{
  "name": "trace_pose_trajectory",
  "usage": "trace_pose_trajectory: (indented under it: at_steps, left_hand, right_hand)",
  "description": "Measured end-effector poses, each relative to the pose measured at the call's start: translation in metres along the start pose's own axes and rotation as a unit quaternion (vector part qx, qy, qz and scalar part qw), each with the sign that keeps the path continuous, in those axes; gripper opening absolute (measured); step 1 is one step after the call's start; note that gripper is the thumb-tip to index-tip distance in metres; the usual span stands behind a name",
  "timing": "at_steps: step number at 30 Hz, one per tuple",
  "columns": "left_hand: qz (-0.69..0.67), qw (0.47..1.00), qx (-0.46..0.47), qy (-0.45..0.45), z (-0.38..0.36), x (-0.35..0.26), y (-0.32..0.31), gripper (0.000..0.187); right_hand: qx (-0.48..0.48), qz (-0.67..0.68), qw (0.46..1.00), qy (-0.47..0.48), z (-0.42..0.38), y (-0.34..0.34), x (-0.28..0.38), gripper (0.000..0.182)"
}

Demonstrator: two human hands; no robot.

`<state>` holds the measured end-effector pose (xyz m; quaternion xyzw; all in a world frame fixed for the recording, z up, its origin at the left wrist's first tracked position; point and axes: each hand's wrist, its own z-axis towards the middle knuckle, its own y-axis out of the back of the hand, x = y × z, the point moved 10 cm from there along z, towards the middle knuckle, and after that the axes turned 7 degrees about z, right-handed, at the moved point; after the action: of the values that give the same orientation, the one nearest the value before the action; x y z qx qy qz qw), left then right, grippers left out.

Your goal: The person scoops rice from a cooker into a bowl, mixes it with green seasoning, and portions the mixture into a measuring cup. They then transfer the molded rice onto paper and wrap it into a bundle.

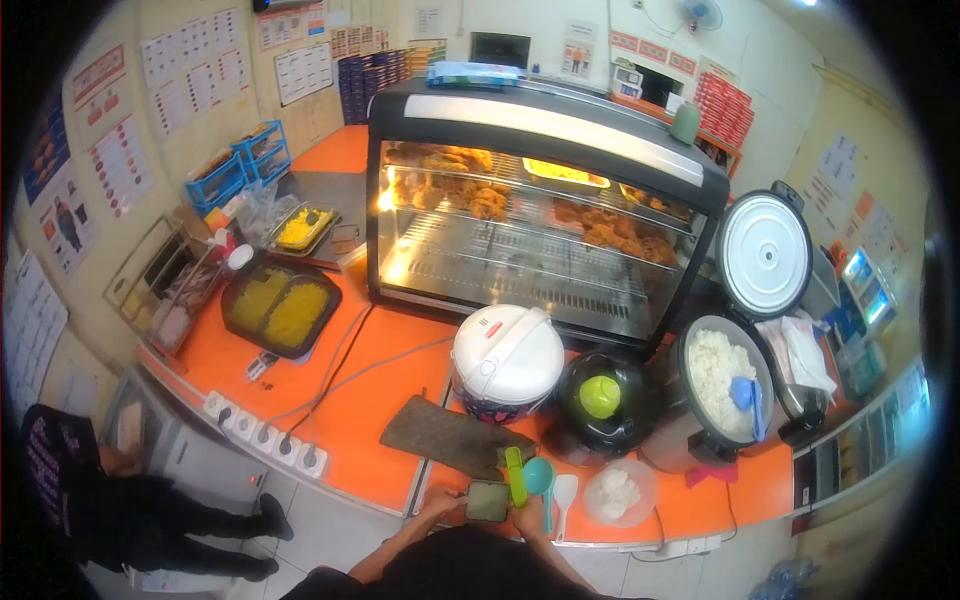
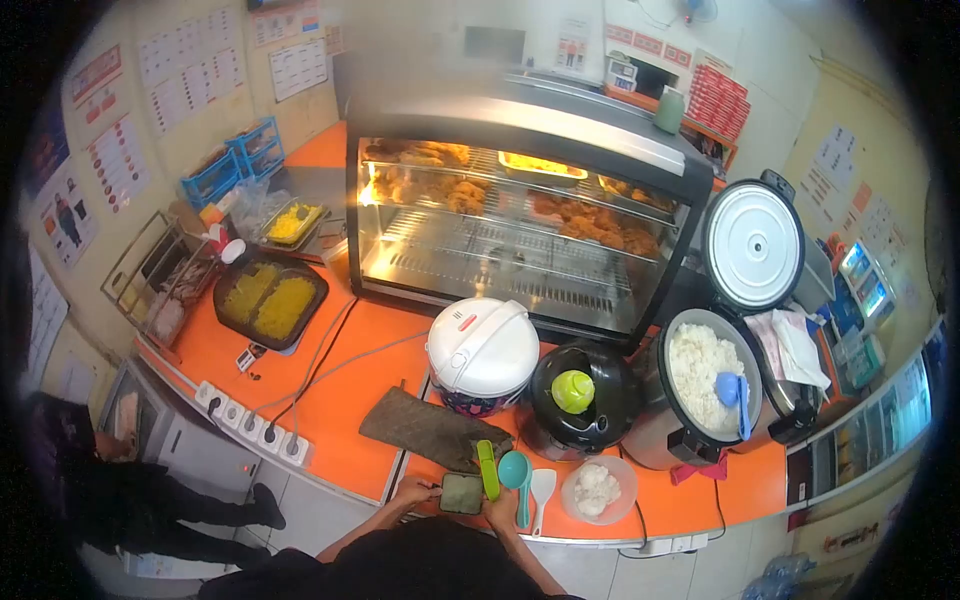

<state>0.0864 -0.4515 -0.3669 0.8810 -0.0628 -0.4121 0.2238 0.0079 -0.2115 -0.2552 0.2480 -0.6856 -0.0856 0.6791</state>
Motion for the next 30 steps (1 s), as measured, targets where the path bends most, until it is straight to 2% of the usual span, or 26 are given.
trace_pose_trajectory:
  at_steps: [1,2,4,5,8,10,12,13,14,15,16,17,18,19,20,21,22,24,25,26,27,29,30]
  left_hand:
    - [-0.073,0.997,0.026,0.01,-0.004,0.0,-0.006,0.036]
    - [-0.079,0.996,0.026,0.015,-0.006,-0.001,-0.005,0.036]
    - [0.054,0.998,0.015,-0.012,-0.024,-0.03,0.013,0.036]
    - [0.048,0.999,0.017,-0.006,-0.021,-0.02,0.007,0.036]
    - [-0.066,0.994,0.083,-0.026,0.01,0.005,-0.021,0.036]
    - [-0.129,0.986,0.11,0.001,0.007,0.008,-0.023,0.029]
    - [0.012,0.988,0.148,-0.031,-0.029,-0.035,0.004,0.026]
    - [0.0,0.982,0.167,-0.09,-0.046,-0.057,0.017,0.026]
    - [-0.03,0.986,0.154,-0.061,-0.06,-0.063,0.035,0.023]
    - [-0.125,0.976,0.109,-0.141,-0.044,-0.045,0.04,0.022]
    - [-0.245,0.956,0.07,-0.144,-0.069,-0.066,0.074,0.014]
    - [-0.225,0.962,0.041,-0.148,-0.075,-0.064,0.099,0.01]
    - [-0.052,0.994,-0.035,-0.089,-0.084,-0.065,0.135,0.01]
    - [-0.096,0.977,-0.104,-0.158,-0.077,-0.048,0.16,0.007]
    - [-0.042,0.965,-0.18,-0.185,-0.085,-0.044,0.189,0.008]
    - [0.013,0.943,-0.256,-0.213,-0.101,-0.052,0.217,0.008]
    - [0.027,0.937,-0.283,-0.202,-0.109,-0.057,0.235,0.01]
    - [0.041,0.933,-0.303,-0.191,-0.11,-0.056,0.249,0.013]
    - [0.081,0.928,-0.32,-0.173,-0.105,-0.05,0.252,0.011]
    - [0.123,0.921,-0.336,-0.155,-0.101,-0.044,0.255,0.009]
    - [0.123,0.923,-0.329,-0.157,-0.093,-0.035,0.251,0.009]
    - [0.193,0.901,-0.338,-0.191,-0.077,-0.026,0.234,0.01]
    - [0.192,0.903,-0.333,-0.192,-0.07,-0.017,0.226,0.01]
  right_hand:
    - [0.016,-0.028,0.999,-0.035,-0.001,-0.002,-0.006,0.035]
    - [0.022,-0.033,0.999,-0.035,-0.002,-0.002,-0.006,0.035]
    - [0.027,-0.038,0.998,-0.043,-0.004,0.0,0.003,0.032]
    - [0.034,-0.044,0.997,-0.046,-0.005,-0.002,0.001,0.032]
    - [0.025,-0.082,0.995,-0.042,-0.008,0.001,0.006,0.027]
    - [0.005,-0.04,0.999,-0.019,-0.011,0.011,0.036,0.027]
    - [0.025,-0.024,0.999,-0.012,-0.013,0.015,0.055,0.032]
    - [-0.003,-0.004,0.999,0.046,-0.013,0.016,0.041,0.029]
    - [0.015,-0.064,0.994,0.092,-0.016,0.018,0.06,0.028]
    - [0.038,-0.095,0.994,0.037,-0.019,0.025,0.087,0.026]
    - [0.068,-0.039,0.996,0.033,-0.018,0.023,0.064,0.025]
    - [0.055,0.074,0.994,-0.051,-0.023,0.031,0.079,0.021]
    - [0.084,0.063,0.993,-0.051,-0.024,0.031,0.081,0.025]
    - [0.11,0.054,0.991,-0.047,-0.027,0.036,0.081,0.029]
    - [0.106,0.051,0.991,-0.065,-0.034,0.045,0.084,0.029]
    - [0.133,-0.013,0.99,-0.055,-0.04,0.05,0.098,0.031]
    - [0.16,-0.078,0.983,-0.041,-0.048,0.05,0.104,0.033]
    - [0.162,-0.063,0.984,-0.027,-0.061,0.049,0.1,0.033]
    - [0.167,-0.045,0.985,-0.002,-0.067,0.047,0.103,0.034]
    - [0.183,-0.053,0.981,-0.016,-0.07,0.041,0.099,0.033]
    - [0.18,-0.054,0.982,-0.023,-0.074,0.036,0.096,0.033]
    - [0.159,-0.139,0.977,0.026,-0.076,0.027,0.097,0.036]
    - [0.165,-0.168,0.972,0.017,-0.078,0.021,0.09,0.037]
